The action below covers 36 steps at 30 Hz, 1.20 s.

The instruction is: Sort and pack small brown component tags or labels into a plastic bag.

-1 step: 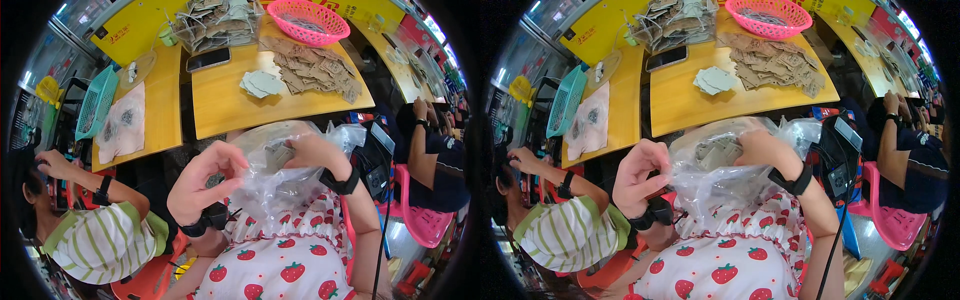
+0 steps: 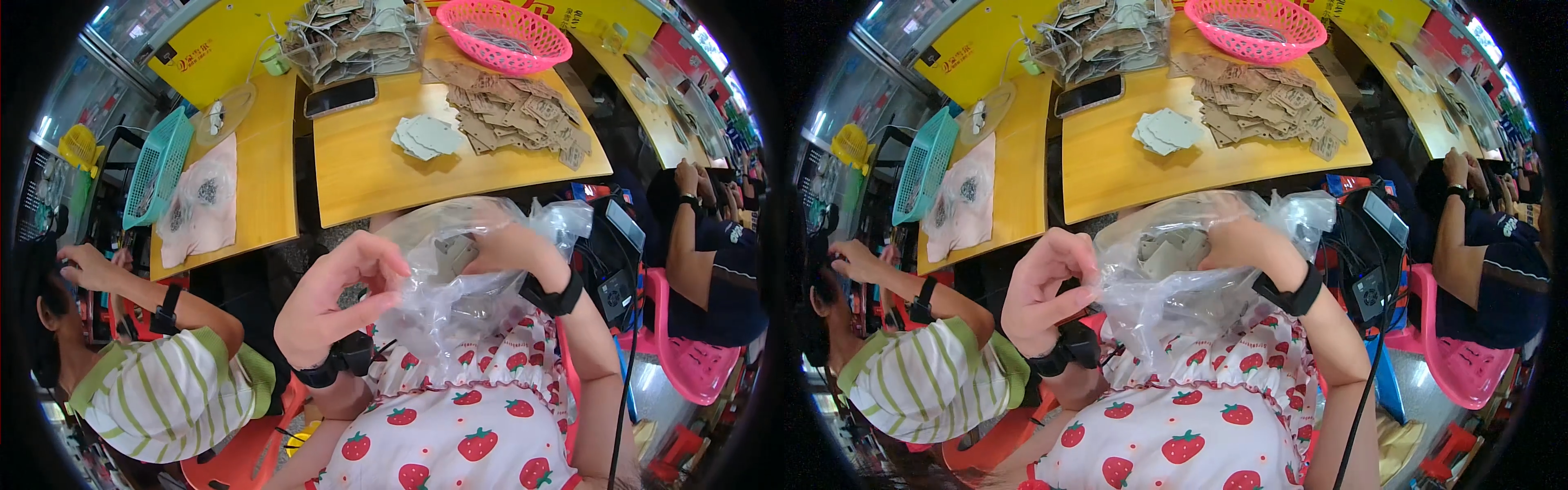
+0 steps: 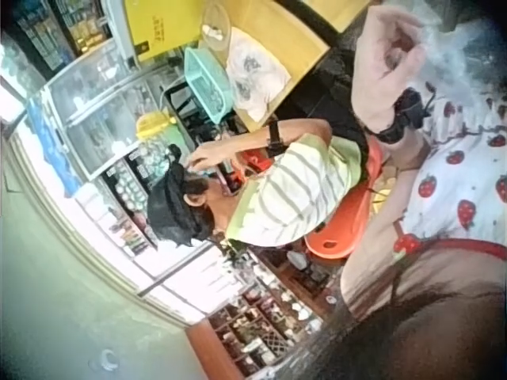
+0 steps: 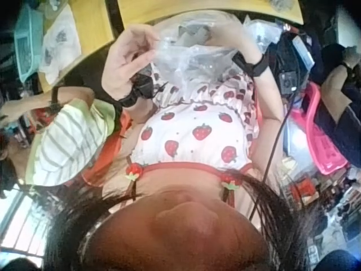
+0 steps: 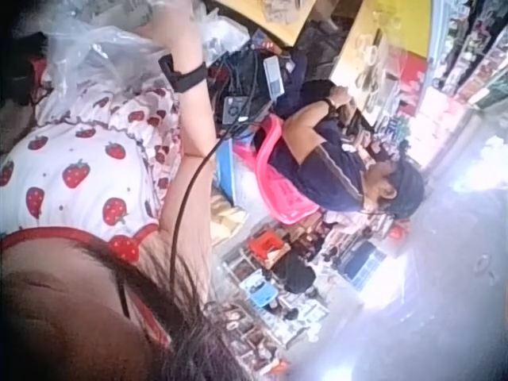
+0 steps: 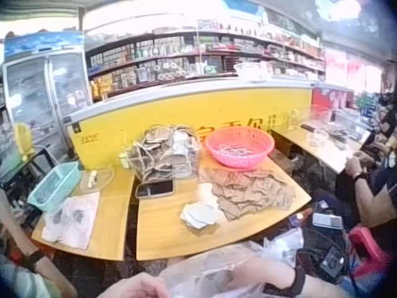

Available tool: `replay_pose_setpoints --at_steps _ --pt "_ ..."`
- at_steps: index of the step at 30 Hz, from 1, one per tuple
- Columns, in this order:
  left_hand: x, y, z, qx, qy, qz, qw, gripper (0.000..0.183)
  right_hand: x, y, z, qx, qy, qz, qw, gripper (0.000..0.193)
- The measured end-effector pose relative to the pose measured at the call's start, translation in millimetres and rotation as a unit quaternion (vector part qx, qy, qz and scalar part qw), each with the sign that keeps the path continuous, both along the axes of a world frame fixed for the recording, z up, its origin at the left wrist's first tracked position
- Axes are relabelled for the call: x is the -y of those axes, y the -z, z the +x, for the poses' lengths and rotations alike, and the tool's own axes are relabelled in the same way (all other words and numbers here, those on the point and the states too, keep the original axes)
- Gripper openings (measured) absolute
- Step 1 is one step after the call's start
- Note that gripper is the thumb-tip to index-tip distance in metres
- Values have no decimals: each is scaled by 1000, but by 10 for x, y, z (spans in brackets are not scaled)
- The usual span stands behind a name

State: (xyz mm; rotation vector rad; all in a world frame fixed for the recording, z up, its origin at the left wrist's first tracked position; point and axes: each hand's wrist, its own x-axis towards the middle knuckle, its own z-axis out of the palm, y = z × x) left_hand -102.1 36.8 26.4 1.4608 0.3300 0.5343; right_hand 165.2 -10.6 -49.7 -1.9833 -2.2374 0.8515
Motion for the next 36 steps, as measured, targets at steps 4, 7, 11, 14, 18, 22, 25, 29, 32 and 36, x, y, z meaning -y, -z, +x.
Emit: replay_pose_setpoints --at_steps 4,7,11,14,18,22,25,29,32,36 --pt "8 -27 17 -27 18 12 999 26 -56 343 62 -71 -36 199 977 72" --pt "-2 -60 -38 -49 28 16 998 25 -67 354 100 -46 -15 153 987 76" --pt "0 -63 -80 -41 14 -3 999 25 -55 166 73 -25 -30 50 998 59" --pt "-21 -54 -112 -25 19 -13 999 24 27 43 -15 39 -48 137 989 52" --pt "-38 -47 -134 -21 19 -24 999 24 109 15 -89 -31 -41 60 997 51" --pt "-35 -26 -122 -12 27 -20 999 24 129 136 -155 1 -36 109 993 44" --pt "-55 14 -86 19 56 -24 998 24 75 291 -108 -18 -43 127 991 40" --pt "-29 -20 -62 10 47 -25 999 24 -61 243 -102 -25 -100 33 994 40" --pt "-28 -24 -24 9 51 -14 999 24 62 220 -195 -12 -88 93 992 33" --pt "-13 -55 -48 -9 58 -11 998 23 321 -25 -368 -5 -106 149 983 25"
